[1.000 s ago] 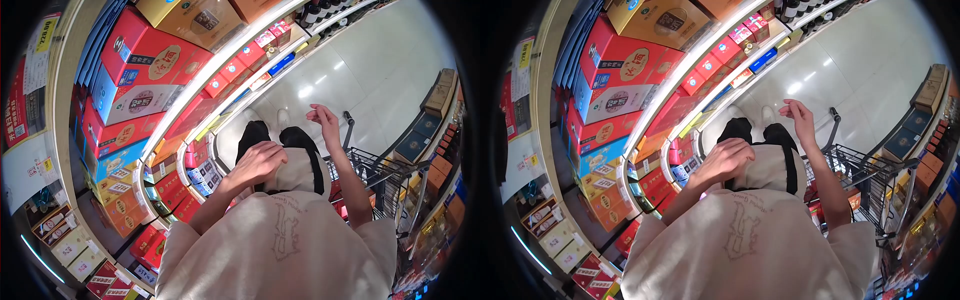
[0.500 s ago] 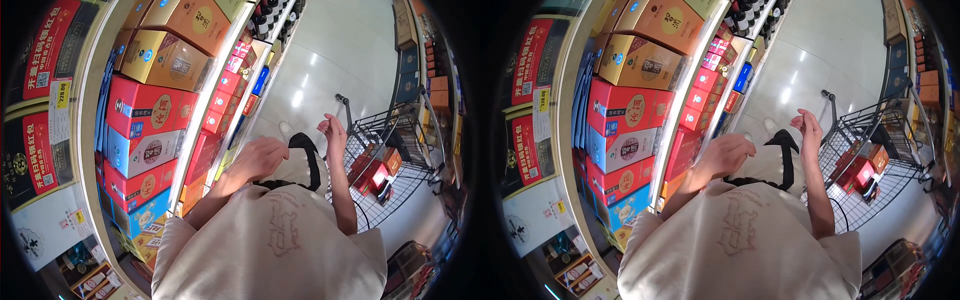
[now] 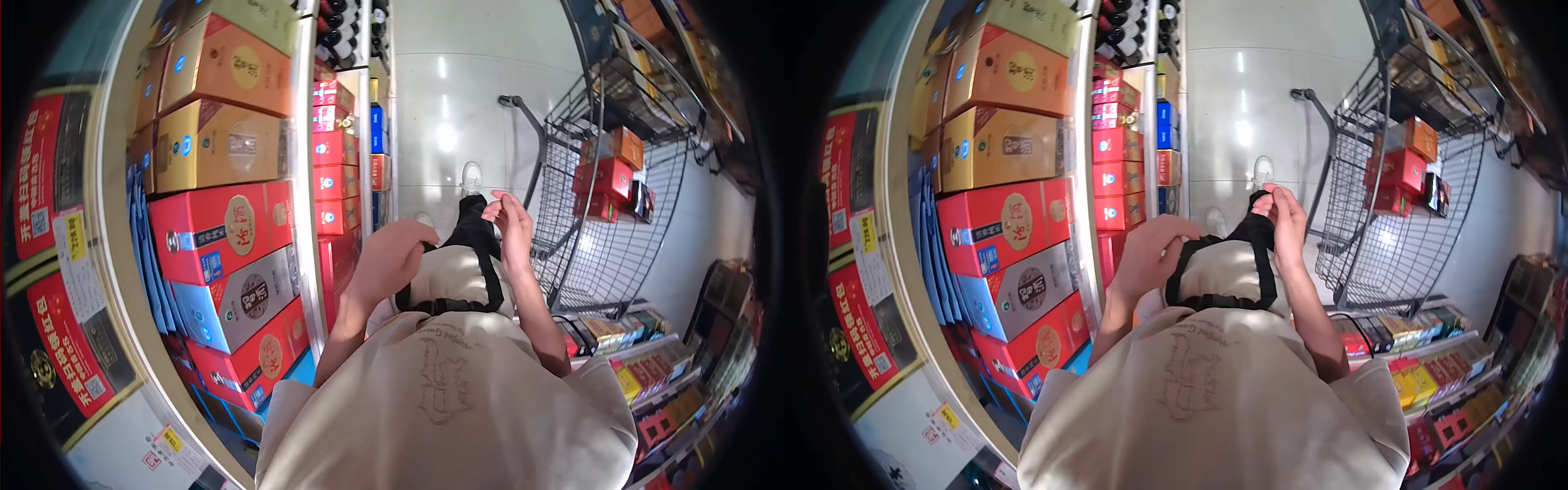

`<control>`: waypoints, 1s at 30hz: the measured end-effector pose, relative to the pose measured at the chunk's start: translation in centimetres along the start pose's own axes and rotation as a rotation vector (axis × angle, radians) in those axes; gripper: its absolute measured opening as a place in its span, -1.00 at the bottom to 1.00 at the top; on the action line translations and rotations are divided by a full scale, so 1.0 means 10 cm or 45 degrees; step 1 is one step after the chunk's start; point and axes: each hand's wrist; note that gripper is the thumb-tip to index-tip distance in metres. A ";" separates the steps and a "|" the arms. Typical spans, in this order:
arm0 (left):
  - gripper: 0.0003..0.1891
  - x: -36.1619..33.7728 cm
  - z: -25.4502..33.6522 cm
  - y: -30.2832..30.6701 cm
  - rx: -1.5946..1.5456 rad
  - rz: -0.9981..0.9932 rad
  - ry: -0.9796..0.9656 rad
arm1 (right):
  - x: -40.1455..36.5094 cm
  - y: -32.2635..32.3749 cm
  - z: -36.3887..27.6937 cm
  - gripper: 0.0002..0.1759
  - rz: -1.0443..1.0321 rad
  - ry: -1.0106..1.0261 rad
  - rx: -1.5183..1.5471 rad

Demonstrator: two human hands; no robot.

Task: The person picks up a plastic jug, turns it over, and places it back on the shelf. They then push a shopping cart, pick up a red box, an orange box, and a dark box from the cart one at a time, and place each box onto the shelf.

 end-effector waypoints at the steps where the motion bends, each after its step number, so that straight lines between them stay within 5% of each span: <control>1: -0.77 0.00 -0.04 -0.03 -0.014 0.045 -0.024 | -0.04 0.03 -0.01 -0.59 0.034 0.013 0.001; 6: -0.76 0.12 -0.05 0.07 -0.061 0.030 0.190 | -0.02 0.23 -0.08 -0.60 0.179 0.120 0.024; 13: -0.74 0.68 -0.20 0.01 0.027 -0.085 0.173 | 0.28 0.65 -0.43 -0.60 0.375 0.300 0.164; 30: -0.72 3.01 0.81 -1.87 0.044 -0.900 -0.470 | 0.44 2.13 -0.94 -0.59 0.907 0.421 0.622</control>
Point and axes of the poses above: each hand's wrist, its own x-axis towards the middle knuckle, its own y-axis out of the back of the hand, z = x × y, and after that the axes turned 1 degree about z, right-handed
